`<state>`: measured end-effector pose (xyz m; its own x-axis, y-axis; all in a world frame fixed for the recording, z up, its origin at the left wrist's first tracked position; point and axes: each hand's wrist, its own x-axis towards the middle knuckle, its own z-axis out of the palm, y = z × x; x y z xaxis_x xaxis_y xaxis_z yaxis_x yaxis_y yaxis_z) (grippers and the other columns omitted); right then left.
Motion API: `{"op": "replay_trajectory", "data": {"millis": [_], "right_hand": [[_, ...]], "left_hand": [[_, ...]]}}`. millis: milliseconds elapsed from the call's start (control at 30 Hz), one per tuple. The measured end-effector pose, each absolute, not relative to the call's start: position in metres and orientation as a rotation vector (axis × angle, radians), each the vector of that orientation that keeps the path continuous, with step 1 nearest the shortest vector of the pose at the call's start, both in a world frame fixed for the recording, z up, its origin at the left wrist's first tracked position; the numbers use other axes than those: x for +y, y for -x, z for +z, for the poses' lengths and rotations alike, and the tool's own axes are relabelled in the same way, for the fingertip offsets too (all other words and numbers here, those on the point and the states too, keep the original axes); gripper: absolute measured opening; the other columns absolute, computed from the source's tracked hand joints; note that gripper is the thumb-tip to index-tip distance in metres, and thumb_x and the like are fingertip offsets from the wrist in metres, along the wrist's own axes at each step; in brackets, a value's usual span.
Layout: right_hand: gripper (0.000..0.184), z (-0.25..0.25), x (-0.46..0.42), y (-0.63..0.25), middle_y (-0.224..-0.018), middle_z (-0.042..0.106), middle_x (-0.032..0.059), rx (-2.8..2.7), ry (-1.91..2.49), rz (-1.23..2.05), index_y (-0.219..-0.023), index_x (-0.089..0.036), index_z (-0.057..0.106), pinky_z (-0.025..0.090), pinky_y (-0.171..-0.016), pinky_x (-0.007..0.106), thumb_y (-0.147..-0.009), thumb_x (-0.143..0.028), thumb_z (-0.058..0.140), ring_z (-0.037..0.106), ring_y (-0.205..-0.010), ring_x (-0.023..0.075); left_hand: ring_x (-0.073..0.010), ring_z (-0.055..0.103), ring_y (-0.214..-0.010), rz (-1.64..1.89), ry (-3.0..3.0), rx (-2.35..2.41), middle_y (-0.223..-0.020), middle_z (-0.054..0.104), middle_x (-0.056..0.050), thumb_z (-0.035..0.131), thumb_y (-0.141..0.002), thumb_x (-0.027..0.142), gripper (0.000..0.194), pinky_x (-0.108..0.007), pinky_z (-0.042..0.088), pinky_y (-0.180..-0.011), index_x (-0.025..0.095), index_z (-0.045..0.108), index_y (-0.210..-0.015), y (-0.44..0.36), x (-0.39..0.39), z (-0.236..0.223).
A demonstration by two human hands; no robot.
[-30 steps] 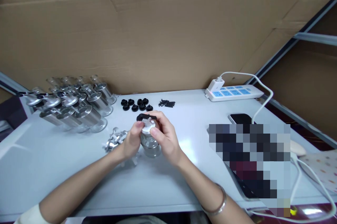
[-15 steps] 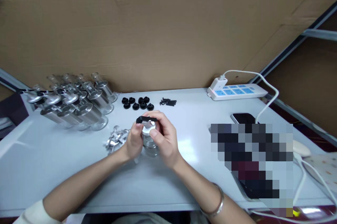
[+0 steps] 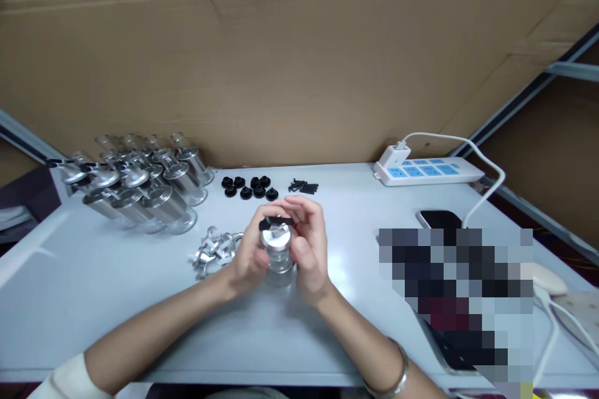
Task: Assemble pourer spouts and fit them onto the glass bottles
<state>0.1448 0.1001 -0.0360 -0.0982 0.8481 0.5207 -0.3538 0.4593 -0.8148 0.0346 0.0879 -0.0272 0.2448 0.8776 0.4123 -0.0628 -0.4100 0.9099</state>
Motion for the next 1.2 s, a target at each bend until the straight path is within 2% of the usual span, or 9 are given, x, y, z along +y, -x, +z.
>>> {"op": "replay_trajectory", "data": {"millis": [167, 333, 567, 667, 767, 900, 1000, 1100, 1200], "right_hand": [[0.043, -0.035, 0.1, -0.147, -0.109, 0.063, 0.005, -1.254, 0.445, 1.09, -0.117, -0.03, 0.051, 0.05, -0.087, 0.041, -0.082, -0.056, 0.055, 0.061, -0.101, 0.0229], [0.044, -0.039, 0.104, -0.148, -0.113, 0.063, 0.0071, -1.342, 0.449, 0.962, -0.118, -0.028, 0.053, 0.051, -0.088, 0.042, -0.083, -0.054, 0.057, 0.061, -0.105, 0.025], [0.07, -0.046, 0.112, -0.153, -0.124, 0.057, 0.0127, -1.561, 0.465, 0.658, -0.127, -0.025, 0.05, 0.055, -0.076, 0.039, -0.073, -0.067, 0.063, 0.061, -0.106, 0.0281], [0.056, -0.04, 0.11, -0.153, -0.107, 0.065, 0.0103, -1.658, 0.574, 0.555, -0.109, -0.023, 0.057, 0.054, -0.07, 0.037, -0.068, -0.057, 0.074, 0.066, -0.09, 0.0255], [0.029, -0.033, 0.108, -0.151, -0.077, 0.069, 0.0043, -1.741, 0.806, 0.498, -0.083, -0.02, 0.062, 0.051, -0.057, 0.03, -0.072, -0.044, 0.075, 0.065, -0.066, 0.0193], [0.023, -0.027, 0.109, -0.155, -0.067, 0.07, 0.0033, -1.731, 0.966, 0.557, -0.074, -0.019, 0.066, 0.049, -0.052, 0.029, -0.075, -0.041, 0.071, 0.063, -0.056, 0.0178], [0.022, -0.014, 0.116, -0.155, -0.07, 0.071, 0.0047, -1.668, 1.009, 0.55, -0.077, -0.02, 0.068, 0.048, -0.054, 0.03, -0.076, -0.041, 0.069, 0.063, -0.059, 0.0188], [0.021, 0.01, 0.126, -0.141, -0.08, 0.072, 0.0067, -1.581, 0.896, 0.605, -0.083, -0.02, 0.067, 0.049, -0.062, 0.032, -0.081, -0.041, 0.064, 0.064, -0.07, 0.0201], [0.025, 0.029, 0.14, -0.106, -0.084, 0.07, 0.0066, -1.584, 0.681, 0.754, -0.084, -0.02, 0.062, 0.049, -0.069, 0.033, -0.085, -0.045, 0.058, 0.063, -0.077, 0.0195]], "left_hand": [[-0.0177, 0.059, -0.075, 1.292, -1.713, 0.859, -0.103, 0.064, -0.01, 0.056, -0.08, 0.063, 0.054, -0.032, 0.046, -0.068, 0.019, 0.044, -0.11, -0.036, 0.088, -0.028], [-0.0272, 0.054, -0.112, 1.291, -1.822, 0.71, -0.126, 0.052, -0.017, 0.052, -0.087, 0.053, 0.046, -0.042, 0.046, -0.091, 0.019, 0.041, -0.115, -0.028, 0.092, -0.022], [-0.0216, 0.057, -0.105, 1.22, -2.253, 0.704, -0.114, 0.058, -0.01, 0.052, -0.088, 0.034, 0.029, -0.038, 0.051, -0.087, 0.02, 0.05, -0.114, 0.011, 0.098, 0.02], [-0.019, 0.056, -0.104, 1.573, -2.482, 1.07, -0.105, 0.06, -0.006, 0.054, -0.089, 0.025, 0.018, -0.036, 0.048, -0.09, 0.021, 0.054, -0.106, 0.054, 0.095, 0.052], [-0.022, 0.049, -0.119, 2.081, -2.329, 1.517, -0.122, 0.053, -0.005, 0.062, -0.083, 0.04, 0.041, -0.04, 0.045, -0.095, 0.024, 0.047, -0.118, 0.121, 0.088, 0.072], [-0.0328, 0.036, -0.133, 2.461, -1.845, 1.887, -0.137, 0.037, -0.008, 0.065, -0.066, 0.07, 0.087, -0.058, 0.035, -0.103, 0.023, 0.03, -0.13, 0.204, 0.072, 0.047], [-0.0401, 0.017, -0.141, 2.106, -1.636, 2.23, -0.148, 0.019, -0.023, 0.072, -0.051, 0.075, 0.119, -0.064, 0.018, -0.112, 0.013, 0.017, -0.136, 0.234, 0.066, -0.002], [-0.0368, 0.006, -0.146, 1.944, -1.738, 2.221, -0.153, 0.005, -0.025, 0.074, -0.047, 0.075, 0.128, -0.051, 0.006, -0.119, 0.014, 0.009, -0.14, 0.24, 0.068, -0.045], [-0.0375, 0.0, -0.147, 1.895, -1.812, 2.224, -0.154, 0.002, -0.024, 0.073, -0.046, 0.077, 0.131, -0.052, 0.004, -0.119, 0.017, 0.008, -0.143, 0.237, 0.072, -0.068]]}}
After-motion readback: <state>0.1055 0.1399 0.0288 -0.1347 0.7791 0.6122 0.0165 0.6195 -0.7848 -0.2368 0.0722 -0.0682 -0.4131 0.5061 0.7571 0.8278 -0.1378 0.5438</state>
